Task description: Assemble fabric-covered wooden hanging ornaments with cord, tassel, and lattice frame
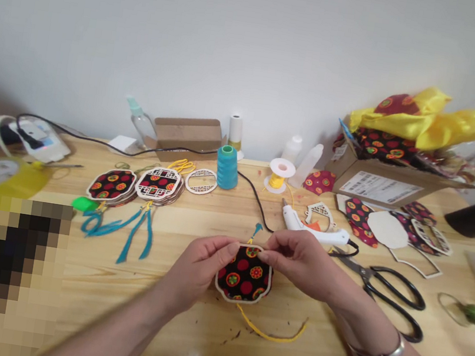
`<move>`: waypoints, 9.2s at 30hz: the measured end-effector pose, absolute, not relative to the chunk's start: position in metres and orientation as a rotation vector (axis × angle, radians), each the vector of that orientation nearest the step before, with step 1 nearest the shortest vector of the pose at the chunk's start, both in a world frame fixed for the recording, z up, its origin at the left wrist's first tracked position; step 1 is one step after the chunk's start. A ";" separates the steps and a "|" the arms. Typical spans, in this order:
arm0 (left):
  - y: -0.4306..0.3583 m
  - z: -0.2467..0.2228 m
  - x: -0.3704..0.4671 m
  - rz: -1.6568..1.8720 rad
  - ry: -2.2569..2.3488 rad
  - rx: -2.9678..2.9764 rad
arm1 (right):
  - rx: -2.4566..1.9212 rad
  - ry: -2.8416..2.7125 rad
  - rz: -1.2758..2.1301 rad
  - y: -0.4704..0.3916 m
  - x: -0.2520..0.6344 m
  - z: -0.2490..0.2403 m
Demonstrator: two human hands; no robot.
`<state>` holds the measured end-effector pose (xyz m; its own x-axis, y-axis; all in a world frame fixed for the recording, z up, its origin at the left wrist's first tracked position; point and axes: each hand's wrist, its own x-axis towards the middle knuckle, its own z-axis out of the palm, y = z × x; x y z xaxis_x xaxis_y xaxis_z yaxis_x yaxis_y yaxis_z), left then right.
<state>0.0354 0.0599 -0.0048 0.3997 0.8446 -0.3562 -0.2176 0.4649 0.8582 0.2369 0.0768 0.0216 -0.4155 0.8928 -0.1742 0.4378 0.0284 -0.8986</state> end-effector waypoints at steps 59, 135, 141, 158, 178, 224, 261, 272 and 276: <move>0.051 0.000 0.038 0.636 1.088 1.195 | -1.107 -1.503 1.686 0.076 0.222 0.010; 0.053 -0.001 0.038 0.643 1.103 1.274 | -1.110 -1.482 1.882 0.079 0.227 0.013; 0.053 -0.001 0.039 0.646 1.082 1.242 | -1.159 -1.707 1.711 0.077 0.224 0.013; 0.053 0.003 0.038 0.665 1.011 1.254 | -1.069 -1.693 1.858 0.072 0.224 0.015; 0.060 -0.005 0.038 0.950 1.091 0.821 | -1.420 -1.677 1.505 0.075 0.222 0.014; 0.075 -0.002 0.025 0.870 1.131 0.928 | -1.354 -1.487 1.391 0.090 0.242 0.011; 0.077 0.007 0.015 1.016 1.231 1.452 | -1.227 -1.554 1.240 0.091 0.247 0.017; 0.091 0.042 -0.009 1.203 1.016 2.501 | -0.820 -1.936 0.467 0.091 0.245 0.037; 0.091 0.066 -0.020 1.331 0.906 2.922 | -0.684 -2.141 -0.145 0.087 0.247 0.065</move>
<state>-0.0204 0.0911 0.0658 0.5387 0.3941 0.7446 0.5483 -0.8351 0.0453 0.2470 0.0872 0.0645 -0.4799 0.4208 0.7698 0.5209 0.8427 -0.1359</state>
